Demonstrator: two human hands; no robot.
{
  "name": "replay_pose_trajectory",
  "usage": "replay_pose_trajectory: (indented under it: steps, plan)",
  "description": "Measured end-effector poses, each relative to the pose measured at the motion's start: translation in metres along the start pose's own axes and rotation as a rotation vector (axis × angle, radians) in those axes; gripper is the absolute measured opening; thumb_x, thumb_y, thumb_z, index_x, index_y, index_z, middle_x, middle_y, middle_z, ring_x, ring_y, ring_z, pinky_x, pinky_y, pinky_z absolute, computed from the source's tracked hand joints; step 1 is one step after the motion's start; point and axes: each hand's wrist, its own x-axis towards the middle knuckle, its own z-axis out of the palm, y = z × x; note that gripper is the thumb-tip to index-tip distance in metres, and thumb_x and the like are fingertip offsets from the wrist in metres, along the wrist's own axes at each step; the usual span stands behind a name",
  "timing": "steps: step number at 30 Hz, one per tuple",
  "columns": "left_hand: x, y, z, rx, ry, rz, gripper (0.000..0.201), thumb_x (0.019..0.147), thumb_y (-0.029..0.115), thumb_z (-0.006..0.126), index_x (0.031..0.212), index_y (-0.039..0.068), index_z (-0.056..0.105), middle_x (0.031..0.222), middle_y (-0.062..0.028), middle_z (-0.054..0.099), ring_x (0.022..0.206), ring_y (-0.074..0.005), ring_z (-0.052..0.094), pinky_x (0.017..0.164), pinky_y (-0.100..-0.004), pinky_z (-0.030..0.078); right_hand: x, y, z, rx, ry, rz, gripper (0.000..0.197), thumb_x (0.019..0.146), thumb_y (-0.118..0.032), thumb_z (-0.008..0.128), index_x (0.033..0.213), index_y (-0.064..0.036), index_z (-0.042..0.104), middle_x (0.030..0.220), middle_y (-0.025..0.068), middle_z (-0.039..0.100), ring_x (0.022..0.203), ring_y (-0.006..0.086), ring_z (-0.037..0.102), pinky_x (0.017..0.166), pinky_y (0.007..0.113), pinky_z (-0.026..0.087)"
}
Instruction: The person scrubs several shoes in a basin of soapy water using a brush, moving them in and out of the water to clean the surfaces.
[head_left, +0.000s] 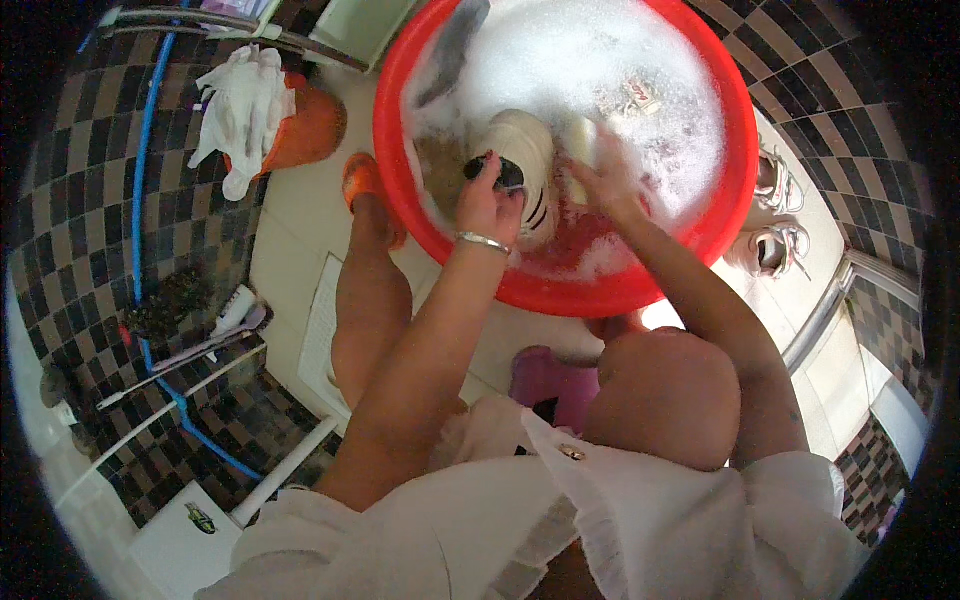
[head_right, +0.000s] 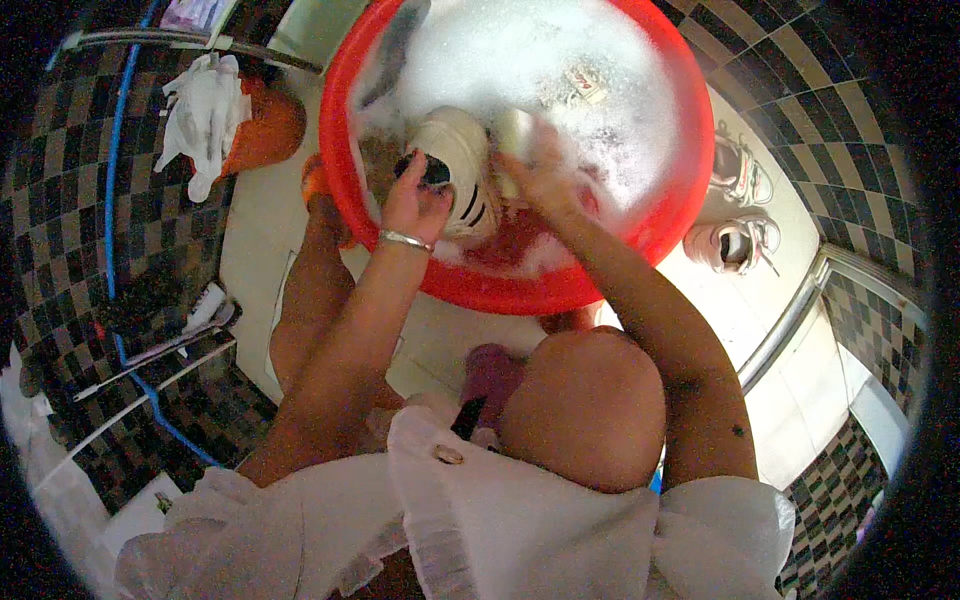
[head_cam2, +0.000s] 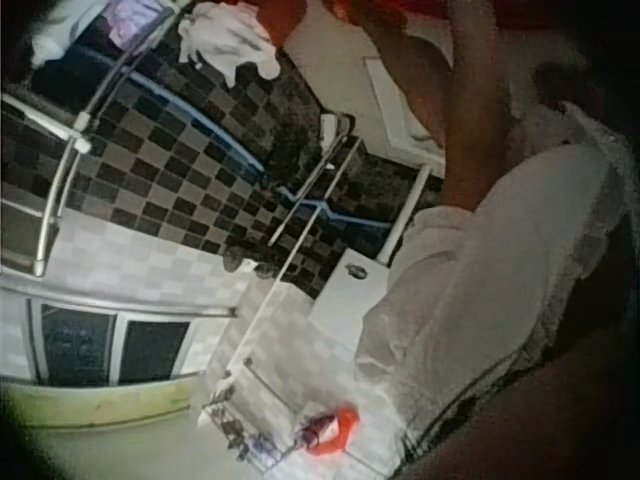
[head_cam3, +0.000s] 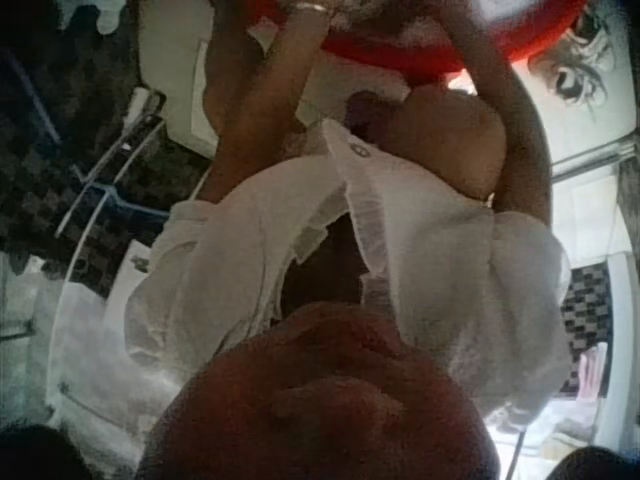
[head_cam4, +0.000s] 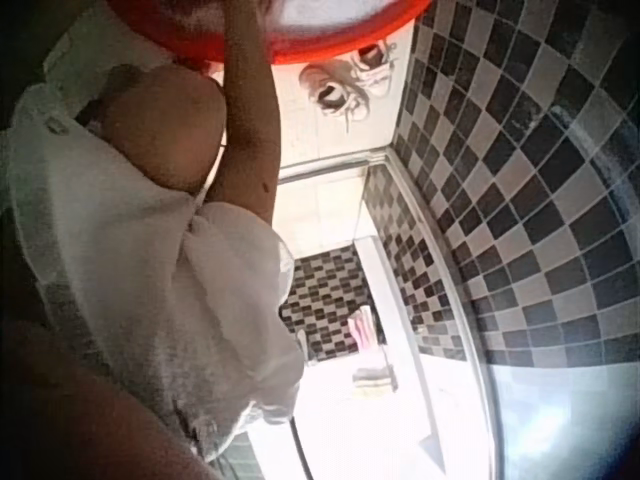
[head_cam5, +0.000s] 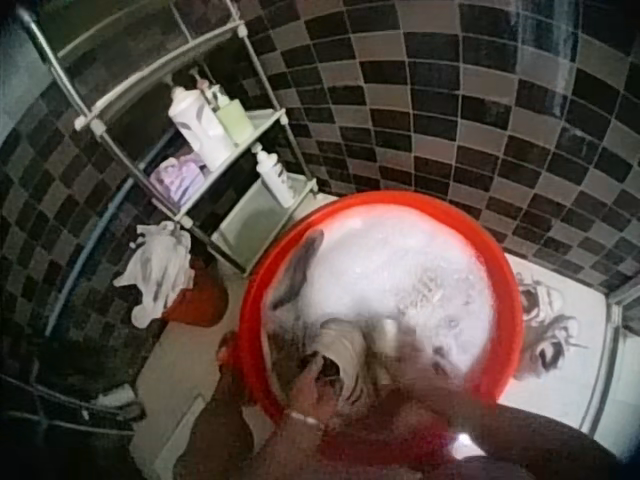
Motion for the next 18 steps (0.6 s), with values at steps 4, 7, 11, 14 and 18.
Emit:
replay_pose_trajectory:
  steps: [4,7,11,14,18]
  plan:
    - [0.001,0.012,-0.01,-0.023,-0.006,-0.046,0.021,0.082,0.013,0.057,0.101,0.007,0.052,0.095,-0.0038,0.057,0.085,-0.0165,0.054,0.069,-0.0302,0.046,0.017,-0.107,-0.003,0.045,-0.185,-0.173,0.063,0.08,-0.026,0.053,0.132,-0.0076,0.022,0.123,0.0225,0.041,0.113,0.0348,0.041,0.095,0.037,0.032]
    - [0.003,0.003,-0.002,-0.001,0.045,-0.011,0.018,0.084,0.014,0.055,0.1,0.007,0.052,0.093,-0.002,0.057,0.08,-0.0156,0.054,0.063,-0.0284,0.045,0.03,-0.104,-0.015,0.154,-0.225,-0.001,0.058,0.082,-0.029,0.049,0.131,-0.0094,0.023,0.118,0.0262,0.042,0.11,0.0395,0.042,0.094,0.039,0.033]
    - [0.004,0.009,-0.015,-0.048,0.06,-0.057,0.015,0.086,0.015,0.05,0.099,0.008,0.053,0.093,-0.0025,0.057,0.078,-0.0145,0.054,0.063,-0.0254,0.045,0.027,-0.111,0.003,0.176,-0.097,-0.024,0.057,0.08,-0.032,0.05,0.126,-0.0089,0.029,0.11,0.0264,0.049,0.102,0.0395,0.049,0.088,0.041,0.038]
    - [-0.001,0.018,-0.017,-0.107,0.053,-0.066,0.018,0.086,0.016,0.051,0.101,0.007,0.052,0.093,-0.0032,0.057,0.081,-0.014,0.054,0.066,-0.0272,0.046,0.02,-0.145,0.0,0.067,-0.249,-0.199,0.058,0.078,-0.031,0.053,0.126,-0.0074,0.029,0.116,0.0251,0.045,0.101,0.0363,0.051,0.085,0.037,0.04]
    - [-0.007,0.005,-0.01,-0.03,0.23,-0.015,0.023,0.085,0.017,0.053,0.106,0.006,0.051,0.101,-0.0078,0.056,0.089,-0.0204,0.055,0.077,-0.0353,0.048,0.011,-0.066,0.002,0.178,-0.094,0.355,0.066,0.076,-0.034,0.057,0.127,-0.0043,0.027,0.106,0.0271,0.051,0.1,0.0326,0.053,0.084,0.04,0.043]
